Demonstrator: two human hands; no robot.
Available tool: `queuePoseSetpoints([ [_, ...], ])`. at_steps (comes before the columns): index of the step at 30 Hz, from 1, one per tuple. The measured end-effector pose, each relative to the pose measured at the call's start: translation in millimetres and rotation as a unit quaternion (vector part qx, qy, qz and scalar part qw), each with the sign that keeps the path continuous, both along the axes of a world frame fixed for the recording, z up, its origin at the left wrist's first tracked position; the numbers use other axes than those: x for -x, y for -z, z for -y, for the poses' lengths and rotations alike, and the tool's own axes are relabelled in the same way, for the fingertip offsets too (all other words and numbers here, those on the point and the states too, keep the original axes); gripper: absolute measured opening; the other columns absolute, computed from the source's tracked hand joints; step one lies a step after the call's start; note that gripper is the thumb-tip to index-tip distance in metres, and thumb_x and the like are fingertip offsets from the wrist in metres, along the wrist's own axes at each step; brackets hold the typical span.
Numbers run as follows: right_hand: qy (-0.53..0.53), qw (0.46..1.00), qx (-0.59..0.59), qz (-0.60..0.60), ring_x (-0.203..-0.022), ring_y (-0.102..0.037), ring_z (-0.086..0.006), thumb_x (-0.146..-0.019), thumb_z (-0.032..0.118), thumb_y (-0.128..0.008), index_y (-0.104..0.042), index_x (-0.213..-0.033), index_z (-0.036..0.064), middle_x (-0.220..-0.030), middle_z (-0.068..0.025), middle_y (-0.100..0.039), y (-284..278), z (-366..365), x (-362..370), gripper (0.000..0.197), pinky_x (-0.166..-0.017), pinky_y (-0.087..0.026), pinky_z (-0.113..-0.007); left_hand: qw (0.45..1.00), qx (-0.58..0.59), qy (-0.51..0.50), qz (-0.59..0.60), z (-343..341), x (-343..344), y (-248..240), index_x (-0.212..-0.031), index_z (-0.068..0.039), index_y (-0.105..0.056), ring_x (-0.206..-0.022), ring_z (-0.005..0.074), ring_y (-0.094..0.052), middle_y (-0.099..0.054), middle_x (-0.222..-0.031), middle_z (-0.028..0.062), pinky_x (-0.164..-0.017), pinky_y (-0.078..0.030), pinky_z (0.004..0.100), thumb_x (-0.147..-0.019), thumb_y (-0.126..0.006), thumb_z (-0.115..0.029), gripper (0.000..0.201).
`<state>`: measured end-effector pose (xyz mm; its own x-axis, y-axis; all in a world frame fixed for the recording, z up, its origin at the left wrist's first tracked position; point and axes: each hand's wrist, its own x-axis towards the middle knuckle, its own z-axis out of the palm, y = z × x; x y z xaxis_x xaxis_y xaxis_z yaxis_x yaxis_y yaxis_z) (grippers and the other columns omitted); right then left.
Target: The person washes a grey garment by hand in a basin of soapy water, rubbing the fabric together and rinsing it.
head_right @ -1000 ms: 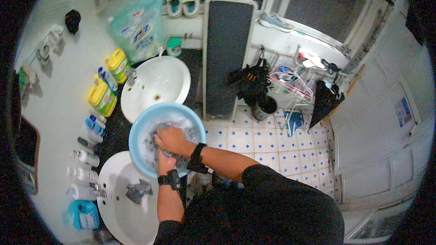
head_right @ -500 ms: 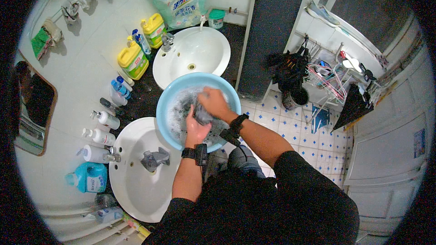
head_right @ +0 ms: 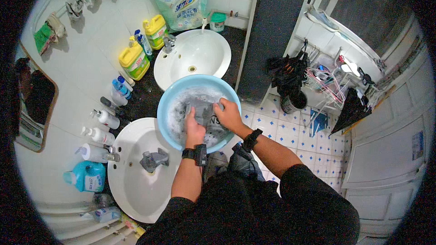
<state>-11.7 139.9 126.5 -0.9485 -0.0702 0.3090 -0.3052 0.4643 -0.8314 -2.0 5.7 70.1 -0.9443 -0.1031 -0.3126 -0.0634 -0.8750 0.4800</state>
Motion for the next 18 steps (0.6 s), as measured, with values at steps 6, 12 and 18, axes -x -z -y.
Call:
queuePoseSetpoints([
  [6,-0.025,0.987,-0.122,-0.099,-0.061,-0.056,-0.0384,-0.080,0.026,-0.056,-0.054,-0.072,0.0006,-0.065,-0.0211,-0.056,-17.3,31.3,15.2,0.026,-0.056,-0.044,-0.046,0.995,-0.039,0.090,0.008,-11.7,-3.7,-23.0,-0.119,-0.005,-0.048,-0.103,0.0203,-0.053,-0.054,-0.113,0.0076,-0.088,-0.043,0.0375,-0.092,-0.047,-0.024,0.033],
  [12,0.062,0.981,-0.178,-0.036,-0.065,-0.058,-0.0373,-0.080,0.024,-0.055,-0.055,-0.076,0.0036,-0.071,-0.0192,-0.060,-4.6,35.0,52.6,0.021,-0.060,-0.047,-0.046,0.995,0.076,0.061,-0.035,-12.8,-0.3,18.6,-0.115,-0.010,-0.049,-0.078,0.0164,-0.049,-0.053,-0.093,0.0036,-0.071,-0.042,0.0321,-0.095,-0.038,-0.025,0.028],
  [18,-0.056,0.972,-0.214,-0.074,-0.065,-0.057,-0.0390,-0.079,0.021,-0.055,-0.054,-0.077,0.0042,-0.070,-0.0200,-0.059,-3.2,33.2,44.5,0.017,-0.059,-0.046,-0.049,0.996,-0.016,0.081,-0.025,-7.2,-0.6,10.9,-0.125,-0.007,-0.043,-0.103,0.0170,-0.050,-0.051,-0.116,0.0068,-0.088,-0.042,0.0330,-0.094,-0.039,-0.016,0.032],
])
